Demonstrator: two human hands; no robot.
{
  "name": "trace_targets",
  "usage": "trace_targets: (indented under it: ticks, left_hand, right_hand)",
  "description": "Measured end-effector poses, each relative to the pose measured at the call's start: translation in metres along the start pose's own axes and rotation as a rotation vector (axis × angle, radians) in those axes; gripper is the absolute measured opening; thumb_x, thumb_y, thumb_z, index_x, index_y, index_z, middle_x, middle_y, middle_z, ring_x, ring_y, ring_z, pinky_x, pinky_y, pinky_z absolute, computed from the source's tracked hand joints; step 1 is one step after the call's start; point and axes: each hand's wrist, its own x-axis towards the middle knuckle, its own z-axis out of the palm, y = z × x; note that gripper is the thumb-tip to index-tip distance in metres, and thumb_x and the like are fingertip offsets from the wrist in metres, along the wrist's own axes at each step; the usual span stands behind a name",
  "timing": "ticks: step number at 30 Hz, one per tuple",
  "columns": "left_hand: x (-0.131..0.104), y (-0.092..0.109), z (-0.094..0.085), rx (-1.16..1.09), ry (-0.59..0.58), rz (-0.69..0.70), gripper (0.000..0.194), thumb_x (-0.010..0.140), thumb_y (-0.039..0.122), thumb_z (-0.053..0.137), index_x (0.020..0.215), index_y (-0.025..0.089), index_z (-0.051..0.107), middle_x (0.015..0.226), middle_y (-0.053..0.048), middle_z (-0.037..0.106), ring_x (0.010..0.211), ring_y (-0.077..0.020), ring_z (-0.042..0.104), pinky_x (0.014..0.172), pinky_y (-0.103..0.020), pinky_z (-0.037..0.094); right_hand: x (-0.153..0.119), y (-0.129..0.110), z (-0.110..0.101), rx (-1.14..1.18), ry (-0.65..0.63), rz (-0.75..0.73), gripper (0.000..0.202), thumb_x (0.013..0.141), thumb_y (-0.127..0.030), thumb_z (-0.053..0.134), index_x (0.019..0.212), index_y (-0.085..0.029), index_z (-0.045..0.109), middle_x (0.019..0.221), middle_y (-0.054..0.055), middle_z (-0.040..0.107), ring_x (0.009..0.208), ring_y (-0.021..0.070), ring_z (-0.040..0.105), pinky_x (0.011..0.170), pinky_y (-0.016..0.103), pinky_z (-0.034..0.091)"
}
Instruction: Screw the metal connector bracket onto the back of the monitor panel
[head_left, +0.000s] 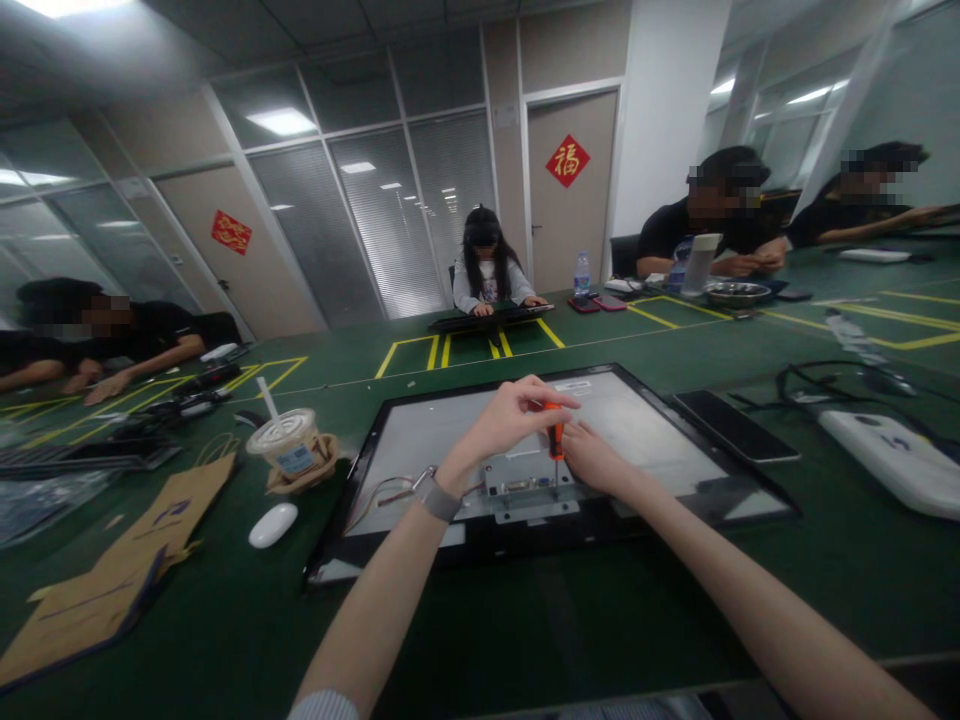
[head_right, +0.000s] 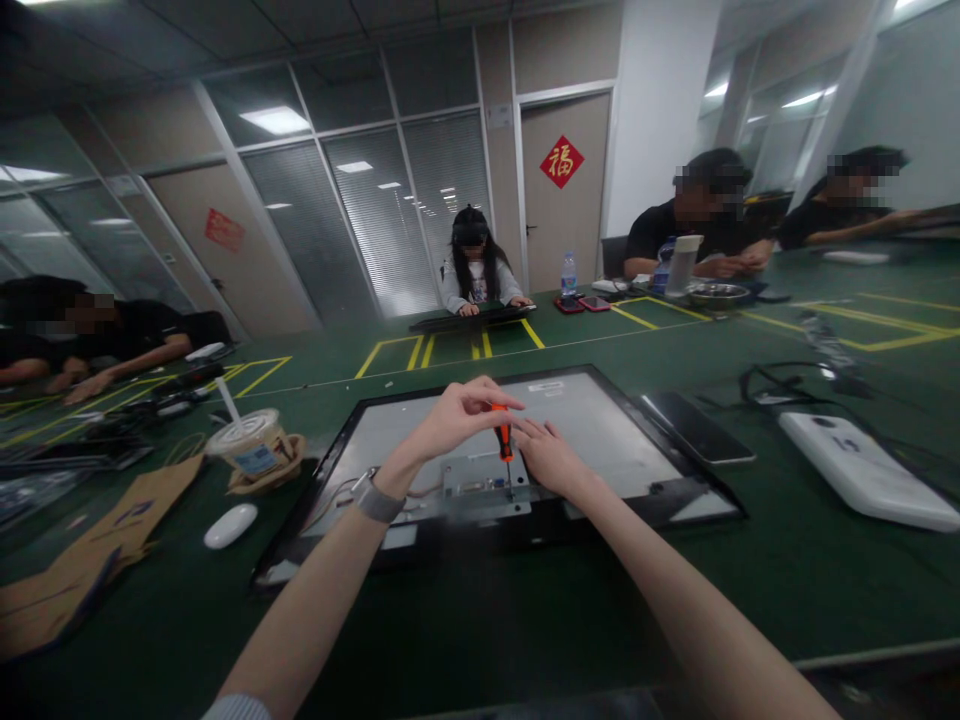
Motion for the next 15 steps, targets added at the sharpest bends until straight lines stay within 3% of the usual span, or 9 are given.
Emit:
trace_targets:
  ticks: [6, 10, 15]
  left_hand:
    - [-0.001, -0.003, -0.003, -0.141, -0.168, -0.032, 0.023, 0.091, 0.024, 0.069, 0.112, 0.018, 0.076, 0.103, -0.007, 0.072, 0.093, -0.0169, 0.068, 0.09, -0.035, 0.055]
    - [-0.001, -0.001, -0.004, -0.12, -0.14, -0.017, 0.023, 0.095, 0.021, 0.061, 0.113, 0.018, 0.075, 0.115, -0.009, 0.074, 0.103, -0.0189, 0.068, 0.097, -0.037, 0.053]
    - [-0.004, 0.011, -0.006, -0.151, -0.251, -0.027, 0.025, 0.097, 0.02, 0.059, 0.116, 0.019, 0.075, 0.116, -0.01, 0.074, 0.112, -0.0213, 0.067, 0.102, -0.038, 0.052]
  right_hand:
    - [0.002, 0.0, 0.0, 0.021, -0.018, -0.006, 0.059, 0.092, -0.003, 0.039, 0.148, -0.017, 0.053, 0.146, 0.018, 0.06, 0.143, 0.0311, 0.048, 0.116, 0.056, 0.037]
    - [0.002, 0.003, 0.004, 0.05, 0.005, -0.007, 0.063, 0.09, -0.001, 0.039, 0.15, -0.017, 0.05, 0.152, 0.02, 0.054, 0.146, 0.0313, 0.045, 0.116, 0.059, 0.037]
    - [0.004, 0.01, 0.012, 0.089, 0.056, -0.045, 0.06, 0.09, -0.003, 0.041, 0.146, -0.018, 0.054, 0.151, 0.018, 0.056, 0.146, 0.0294, 0.044, 0.118, 0.058, 0.034]
